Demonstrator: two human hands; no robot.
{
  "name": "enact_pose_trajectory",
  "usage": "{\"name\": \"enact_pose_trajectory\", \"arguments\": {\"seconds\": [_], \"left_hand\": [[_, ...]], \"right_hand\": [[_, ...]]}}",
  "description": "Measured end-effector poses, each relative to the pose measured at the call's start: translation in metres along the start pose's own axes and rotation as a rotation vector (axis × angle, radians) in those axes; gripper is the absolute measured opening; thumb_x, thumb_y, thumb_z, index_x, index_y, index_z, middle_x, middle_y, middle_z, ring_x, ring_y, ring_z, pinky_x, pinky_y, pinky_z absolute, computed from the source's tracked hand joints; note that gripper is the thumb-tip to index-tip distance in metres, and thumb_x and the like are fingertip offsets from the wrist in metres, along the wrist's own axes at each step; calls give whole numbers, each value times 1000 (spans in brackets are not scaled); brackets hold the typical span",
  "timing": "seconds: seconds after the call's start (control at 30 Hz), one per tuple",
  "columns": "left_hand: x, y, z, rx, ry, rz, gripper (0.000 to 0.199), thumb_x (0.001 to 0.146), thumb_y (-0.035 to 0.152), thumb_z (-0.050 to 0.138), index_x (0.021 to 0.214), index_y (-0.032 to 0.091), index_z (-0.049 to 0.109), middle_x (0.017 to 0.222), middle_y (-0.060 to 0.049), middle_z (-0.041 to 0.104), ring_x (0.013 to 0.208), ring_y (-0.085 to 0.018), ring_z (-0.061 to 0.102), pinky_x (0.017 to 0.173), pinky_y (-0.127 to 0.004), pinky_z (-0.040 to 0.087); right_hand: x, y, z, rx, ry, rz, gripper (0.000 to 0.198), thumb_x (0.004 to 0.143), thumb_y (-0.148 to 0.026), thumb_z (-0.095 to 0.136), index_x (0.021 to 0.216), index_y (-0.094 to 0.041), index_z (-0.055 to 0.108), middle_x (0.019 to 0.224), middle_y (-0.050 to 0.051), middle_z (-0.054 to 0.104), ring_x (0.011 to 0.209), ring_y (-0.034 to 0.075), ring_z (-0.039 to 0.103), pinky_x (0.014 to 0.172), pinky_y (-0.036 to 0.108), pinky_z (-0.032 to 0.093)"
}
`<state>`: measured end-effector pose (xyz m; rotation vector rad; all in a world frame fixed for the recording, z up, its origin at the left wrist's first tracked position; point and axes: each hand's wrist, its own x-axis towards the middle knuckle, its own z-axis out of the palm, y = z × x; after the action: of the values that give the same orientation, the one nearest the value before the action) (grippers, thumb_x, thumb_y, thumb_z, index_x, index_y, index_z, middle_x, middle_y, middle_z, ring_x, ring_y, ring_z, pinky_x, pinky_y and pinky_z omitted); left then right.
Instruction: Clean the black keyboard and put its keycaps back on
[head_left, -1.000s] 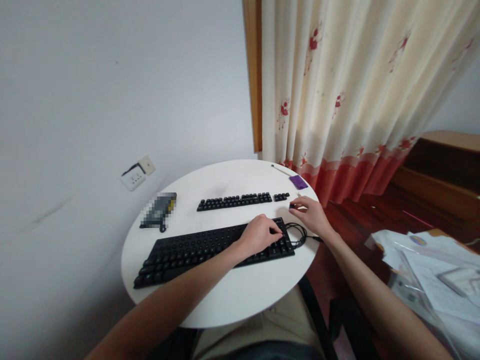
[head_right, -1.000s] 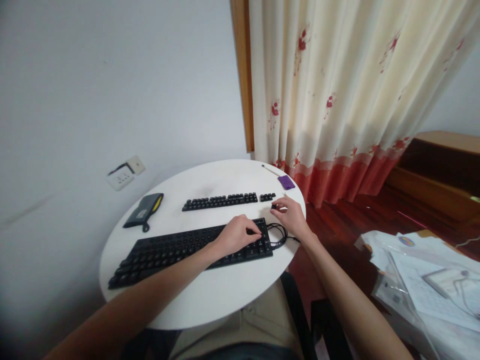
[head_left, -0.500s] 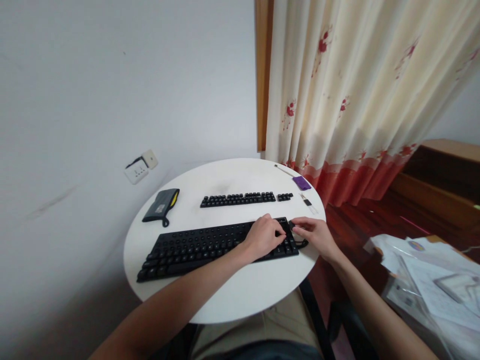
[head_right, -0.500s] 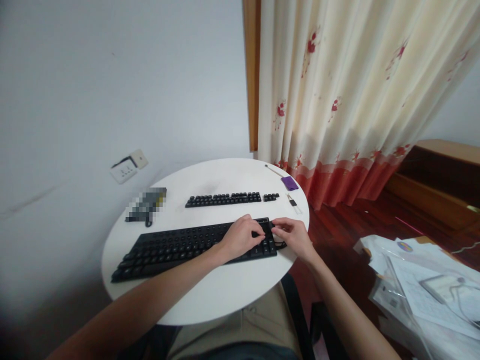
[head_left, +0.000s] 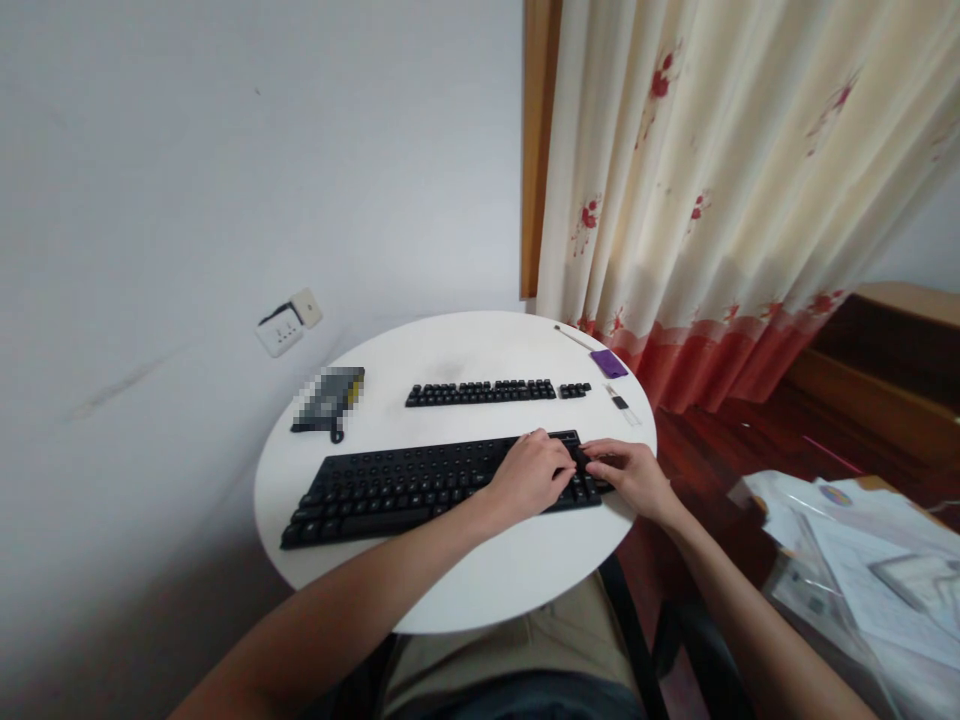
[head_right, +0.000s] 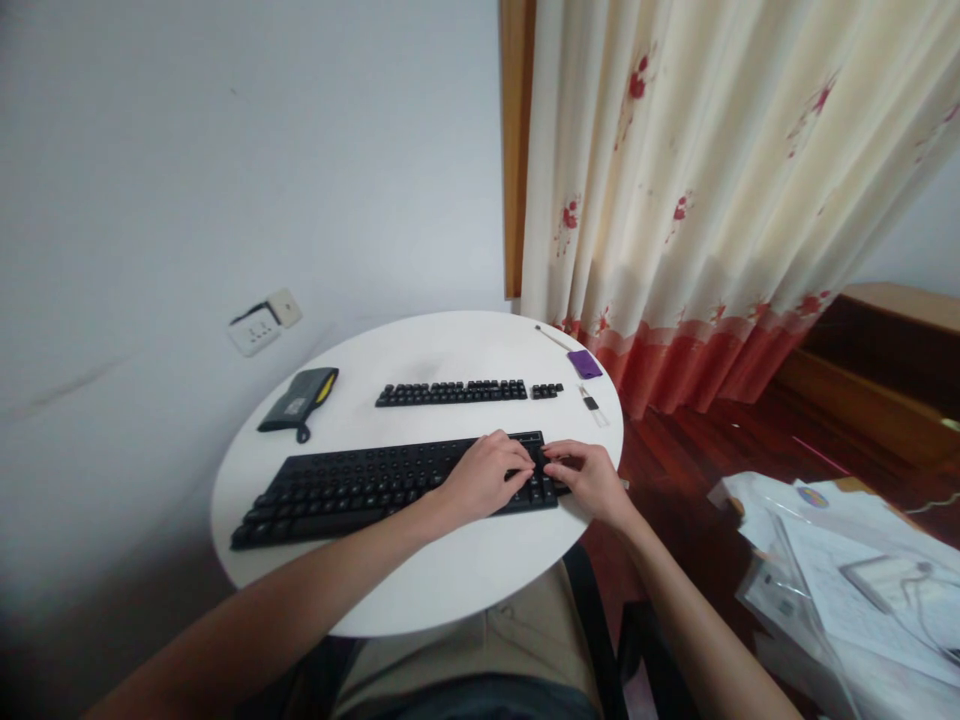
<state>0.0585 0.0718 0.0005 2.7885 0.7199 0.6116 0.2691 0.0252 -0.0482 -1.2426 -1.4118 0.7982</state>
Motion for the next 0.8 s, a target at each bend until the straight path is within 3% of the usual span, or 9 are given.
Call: {"name": "enact_pose_trajectory", "arguments": {"seconds": [0.37, 0.63, 0.8], "left_hand": [[1, -3, 5, -54, 28, 11, 19, 94, 24, 59, 93, 20, 77, 99, -3, 76, 90, -20, 60, 86, -35, 45], [0, -3, 6, -52, 23, 11, 21, 95, 25, 57, 95, 19, 77, 99, -4, 75, 92, -20, 59, 88, -35, 45], [0, -1, 5, -28, 11, 9, 23, 97, 26, 55, 95, 20, 77, 98, -5, 75, 91, -21, 59, 89, -37, 45]], "right_hand": [[-1, 3, -5, -165, -25, -81, 20, 81, -35, 72, 93, -20, 77, 106, 10, 76, 102, 27, 70, 96, 43, 55], [8, -14, -12, -441, -211, -335, 18, 91, -26, 62, 99, -23, 77, 109, 9, 73, 102, 26, 68, 92, 42, 55], [9, -19, -9, -562, -247, -406, 21, 94, -23, 57, 99, -24, 77, 108, 9, 73, 100, 25, 67, 90, 42, 56]]}}
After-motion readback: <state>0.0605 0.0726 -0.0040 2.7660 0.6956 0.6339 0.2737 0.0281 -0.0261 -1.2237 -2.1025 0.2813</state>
